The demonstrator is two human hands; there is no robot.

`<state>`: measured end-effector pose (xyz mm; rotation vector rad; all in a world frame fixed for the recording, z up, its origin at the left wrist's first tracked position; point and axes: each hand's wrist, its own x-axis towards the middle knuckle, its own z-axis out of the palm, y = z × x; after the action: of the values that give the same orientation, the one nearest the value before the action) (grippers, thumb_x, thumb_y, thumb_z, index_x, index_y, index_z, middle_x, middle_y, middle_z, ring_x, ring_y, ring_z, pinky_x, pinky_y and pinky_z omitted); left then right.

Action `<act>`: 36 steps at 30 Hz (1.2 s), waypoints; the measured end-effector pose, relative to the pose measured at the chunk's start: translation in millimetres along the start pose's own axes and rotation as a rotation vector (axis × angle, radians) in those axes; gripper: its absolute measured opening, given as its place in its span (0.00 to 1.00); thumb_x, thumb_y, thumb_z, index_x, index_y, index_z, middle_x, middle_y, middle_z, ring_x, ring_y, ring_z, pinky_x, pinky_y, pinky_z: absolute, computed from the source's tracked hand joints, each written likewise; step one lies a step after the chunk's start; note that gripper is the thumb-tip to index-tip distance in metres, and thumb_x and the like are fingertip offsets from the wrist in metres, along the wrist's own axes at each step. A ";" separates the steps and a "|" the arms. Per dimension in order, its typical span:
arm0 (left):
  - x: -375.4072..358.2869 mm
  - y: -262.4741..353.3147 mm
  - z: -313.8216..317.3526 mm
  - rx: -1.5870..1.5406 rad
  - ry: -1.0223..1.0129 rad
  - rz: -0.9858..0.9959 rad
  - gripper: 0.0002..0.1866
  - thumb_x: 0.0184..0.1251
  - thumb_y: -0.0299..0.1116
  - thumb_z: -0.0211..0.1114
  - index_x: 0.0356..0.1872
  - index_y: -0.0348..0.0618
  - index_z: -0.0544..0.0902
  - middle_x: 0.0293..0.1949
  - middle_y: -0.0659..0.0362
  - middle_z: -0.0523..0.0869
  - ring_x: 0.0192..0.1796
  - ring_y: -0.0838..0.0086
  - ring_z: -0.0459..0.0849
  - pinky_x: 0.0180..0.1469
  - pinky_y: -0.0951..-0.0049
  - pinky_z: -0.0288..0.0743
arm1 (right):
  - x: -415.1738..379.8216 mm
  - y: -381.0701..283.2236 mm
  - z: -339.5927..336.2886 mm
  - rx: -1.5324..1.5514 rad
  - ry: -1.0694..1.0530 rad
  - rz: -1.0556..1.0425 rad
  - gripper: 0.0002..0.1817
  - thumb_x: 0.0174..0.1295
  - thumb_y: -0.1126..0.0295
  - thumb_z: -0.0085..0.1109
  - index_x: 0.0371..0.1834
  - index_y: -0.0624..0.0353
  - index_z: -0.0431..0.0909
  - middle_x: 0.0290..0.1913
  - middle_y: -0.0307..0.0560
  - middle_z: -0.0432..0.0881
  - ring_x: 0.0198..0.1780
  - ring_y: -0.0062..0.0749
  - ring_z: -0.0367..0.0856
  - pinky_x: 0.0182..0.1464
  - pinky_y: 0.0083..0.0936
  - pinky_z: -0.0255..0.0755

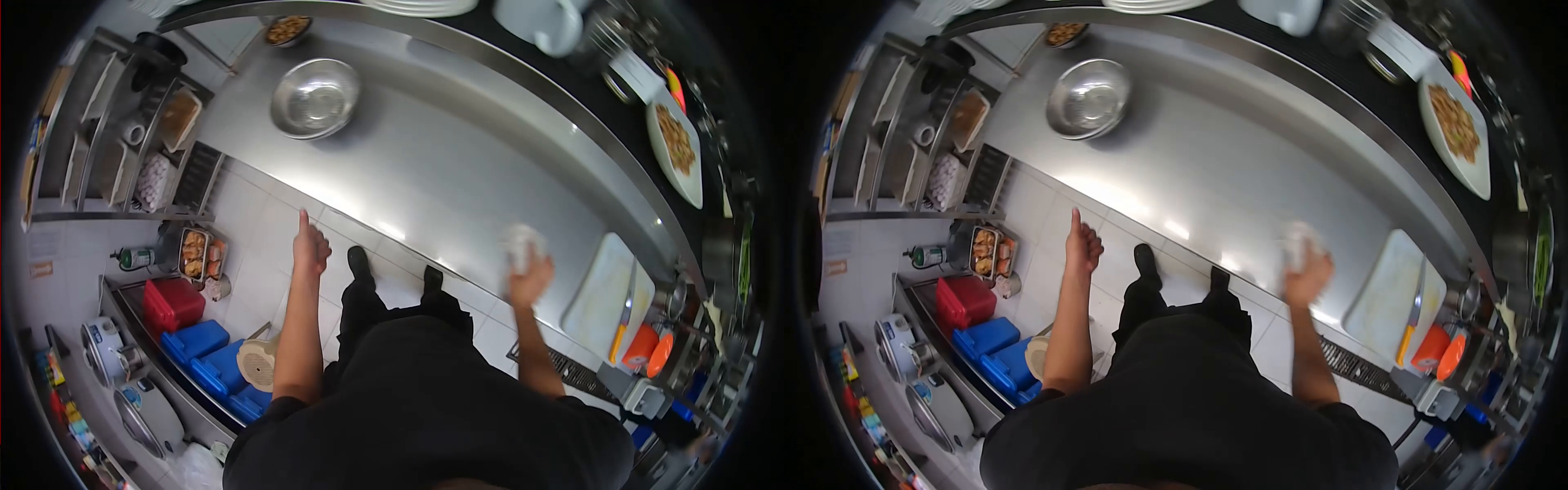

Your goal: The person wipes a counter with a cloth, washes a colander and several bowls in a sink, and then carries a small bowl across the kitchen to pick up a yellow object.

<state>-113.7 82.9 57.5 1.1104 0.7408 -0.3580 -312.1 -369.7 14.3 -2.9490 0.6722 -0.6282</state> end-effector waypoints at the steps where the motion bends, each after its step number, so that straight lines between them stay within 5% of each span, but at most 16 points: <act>1: 11.0 24.2 5.0 0.052 -0.017 0.047 0.34 0.69 0.71 0.57 0.15 0.61 0.55 0.14 0.73 0.50 0.12 0.83 0.47 0.14 0.77 0.40 | -0.4 36.8 7.7 -0.075 0.049 0.086 0.34 0.55 0.59 0.68 0.69 0.46 0.76 0.61 0.58 0.77 0.63 0.60 0.71 0.67 0.53 0.62; 4: 62.6 99.2 29.4 0.278 -0.036 0.151 0.35 0.67 0.74 0.55 0.15 0.61 0.55 0.13 0.74 0.52 0.12 0.83 0.47 0.15 0.75 0.40 | 26.8 65.2 1.3 -0.223 0.007 0.486 0.32 0.59 0.55 0.67 0.69 0.45 0.75 0.55 0.59 0.77 0.57 0.58 0.74 0.61 0.50 0.69; 7: 116.4 171.9 47.4 0.615 0.062 0.234 0.37 0.60 0.76 0.60 0.14 0.53 0.67 0.15 0.68 0.63 0.15 0.79 0.59 0.17 0.73 0.54 | 50.9 29.0 16.0 -0.329 0.064 0.739 0.32 0.61 0.52 0.65 0.70 0.45 0.74 0.53 0.57 0.75 0.53 0.57 0.77 0.57 0.48 0.73; 10: 174.0 216.3 44.8 0.806 -0.060 0.144 0.36 0.62 0.71 0.63 0.19 0.42 0.77 0.17 0.65 0.69 0.18 0.77 0.65 0.19 0.71 0.59 | 68.1 -12.7 38.4 -0.401 0.106 0.997 0.32 0.62 0.45 0.62 0.68 0.43 0.75 0.55 0.55 0.76 0.54 0.55 0.78 0.56 0.47 0.74; 11: 188.2 223.3 43.7 0.893 -0.074 0.146 0.32 0.65 0.60 0.64 0.27 0.31 0.83 0.21 0.59 0.78 0.21 0.71 0.74 0.24 0.66 0.68 | 76.0 -27.4 45.4 -0.419 0.085 1.057 0.32 0.62 0.43 0.61 0.68 0.42 0.75 0.56 0.55 0.76 0.55 0.55 0.78 0.56 0.47 0.73; 14: 246.3 205.6 28.5 0.766 -0.226 0.213 0.26 0.65 0.52 0.63 0.36 0.31 0.82 0.23 0.59 0.78 0.22 0.73 0.73 0.23 0.67 0.66 | 107.8 -68.6 79.8 -0.415 0.005 1.055 0.35 0.62 0.38 0.56 0.70 0.40 0.70 0.60 0.58 0.75 0.58 0.54 0.78 0.57 0.47 0.74; 17: 245.9 204.6 20.1 0.839 -0.228 0.301 0.30 0.63 0.43 0.61 0.50 0.17 0.79 0.40 0.42 0.87 0.41 0.62 0.84 0.45 0.63 0.77 | 179.6 -151.0 103.4 -0.270 -0.081 1.058 0.35 0.65 0.39 0.56 0.71 0.44 0.72 0.62 0.60 0.75 0.63 0.55 0.76 0.63 0.47 0.73; 18: 234.1 207.0 16.1 0.842 -0.162 0.307 0.30 0.64 0.46 0.60 0.47 0.17 0.82 0.42 0.30 0.86 0.49 0.46 0.87 0.52 0.59 0.77 | 201.4 -176.7 116.1 -0.273 -0.071 0.991 0.35 0.65 0.40 0.57 0.71 0.44 0.72 0.62 0.60 0.75 0.63 0.55 0.76 0.63 0.47 0.73; 23: 205.8 223.4 -67.8 0.670 -0.084 0.216 0.25 0.66 0.41 0.60 0.44 0.20 0.83 0.37 0.42 0.89 0.40 0.59 0.86 0.46 0.62 0.77 | 317.4 -312.9 182.6 -0.245 -0.081 0.648 0.33 0.64 0.42 0.58 0.71 0.39 0.72 0.62 0.57 0.76 0.61 0.55 0.78 0.61 0.47 0.74; 25: 188.9 241.5 -111.8 0.554 -0.143 0.161 0.20 0.67 0.38 0.60 0.39 0.24 0.83 0.28 0.54 0.85 0.29 0.70 0.80 0.34 0.66 0.74 | 360.0 -367.8 215.2 -0.237 -0.022 0.490 0.32 0.62 0.45 0.61 0.70 0.35 0.73 0.59 0.54 0.77 0.60 0.54 0.78 0.61 0.48 0.73; 29: 138.8 269.8 -187.1 0.434 0.086 0.033 0.13 0.69 0.37 0.60 0.31 0.36 0.81 0.17 0.67 0.72 0.15 0.82 0.64 0.18 0.73 0.54 | 433.3 -498.3 243.9 0.007 -0.092 0.210 0.31 0.59 0.48 0.64 0.68 0.35 0.75 0.60 0.50 0.77 0.60 0.53 0.77 0.60 0.49 0.72; 36: 72.0 259.7 -276.1 0.117 0.577 0.083 0.10 0.68 0.37 0.62 0.29 0.44 0.77 0.17 0.68 0.69 0.13 0.83 0.62 0.16 0.76 0.50 | 339.2 -714.3 247.3 0.072 -0.225 -0.352 0.32 0.55 0.49 0.70 0.66 0.32 0.78 0.58 0.48 0.78 0.59 0.46 0.73 0.60 0.48 0.65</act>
<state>-4.2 448.2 116.2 1.3694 1.1866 -0.0008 354.7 122.1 14.4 -3.0256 0.1082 -0.3185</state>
